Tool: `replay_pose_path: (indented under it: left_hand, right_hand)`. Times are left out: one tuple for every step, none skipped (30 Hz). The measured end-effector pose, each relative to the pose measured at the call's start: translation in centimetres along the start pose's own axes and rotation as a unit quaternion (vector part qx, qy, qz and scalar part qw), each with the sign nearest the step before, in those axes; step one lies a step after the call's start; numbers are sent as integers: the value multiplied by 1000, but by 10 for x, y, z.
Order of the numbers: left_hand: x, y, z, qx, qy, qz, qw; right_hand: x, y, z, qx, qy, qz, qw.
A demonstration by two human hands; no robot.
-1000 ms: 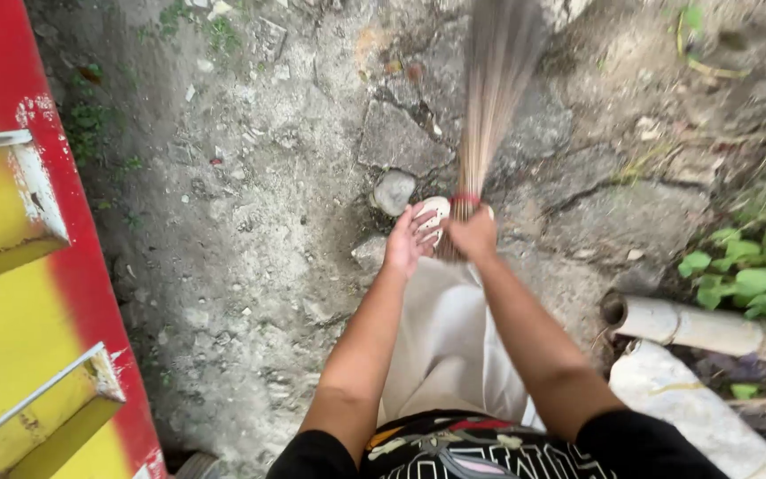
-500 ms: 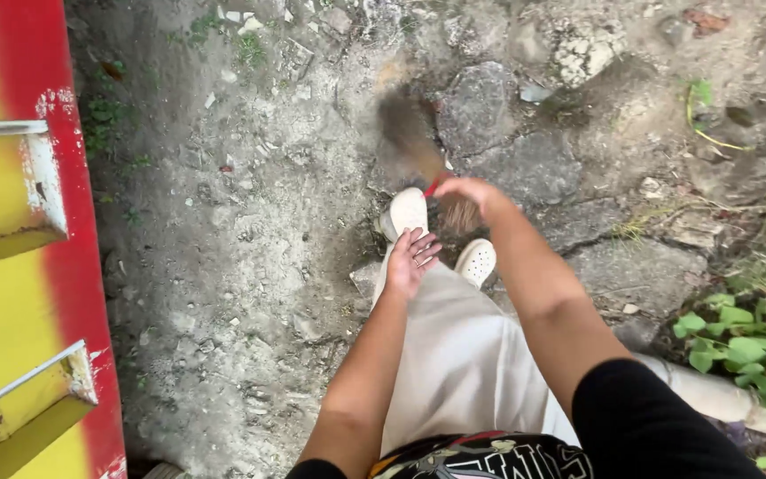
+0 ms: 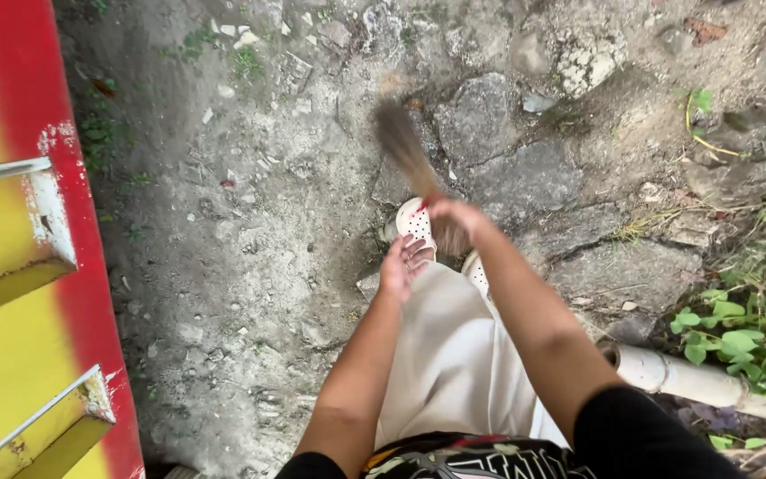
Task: Sweeping the ground in an outdoor yard using a stick broom.
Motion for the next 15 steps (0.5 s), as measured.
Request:
replay_pose_path:
  left_hand:
    - [4, 6, 2, 0, 2, -3, 1000]
    - [9, 13, 4, -7, -2, 5, 1000]
    - [11, 22, 4, -11, -5, 9, 1000]
    - [9, 27, 6, -9, -2, 4, 1000]
    - [9, 32, 15, -6, -26, 17, 1000]
    - [8, 36, 24, -2, -50, 30, 998]
    - [12, 40, 28, -1, -54, 29, 998]
    - [15, 43, 33, 7, -70, 25, 997]
    - [19, 48, 39, 15, -86, 22, 996]
    - [21, 49, 39, 16, -90, 24, 996]
    - [23, 47, 38, 14, -83, 13, 996]
    - [26, 44, 37, 13, -76, 3, 997]
    - [30, 50, 38, 17, -80, 8, 997]
    - [36, 54, 38, 2, -72, -3, 997]
    - [38, 55, 35, -12, -61, -19, 998]
  right_hand:
    - [9, -6, -8, 2, 0, 3, 1000]
    - [15, -16, -22, -3, 75, -15, 997]
    - [20, -22, -34, -5, 148, -32, 988]
    - [22, -12, -32, 0, 147, -27, 989]
    - [19, -9, -36, 4, 180, -100, 979]
    - [13, -6, -39, 7, 212, -172, 962]
    - [2, -3, -29, 8, 216, -174, 961]
    - [-10, -2, -18, 30, 204, -209, 956]
    - [-21, -3, -6, 50, 191, -245, 949]
    - [-26, -12, -5, 50, 193, -249, 948]
    - [-25, -19, 2, 63, 126, -227, 964]
    - [-25, -25, 8, 76, 58, -203, 974]
    - [-15, -44, 0, 76, 57, -210, 973]
    - [0, -56, -2, 78, -23, -140, 987]
    - [11, -62, -2, 81, -102, -65, 989]
Point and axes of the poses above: each hand's wrist, its own x-axis towards the middle knuckle, its own z-axis out of the palm, y = z × x, the point moved 5 cm from there along x, towards the middle knuckle, and after that the axes turned 13 degrees about -y, right-handed, at the moved point
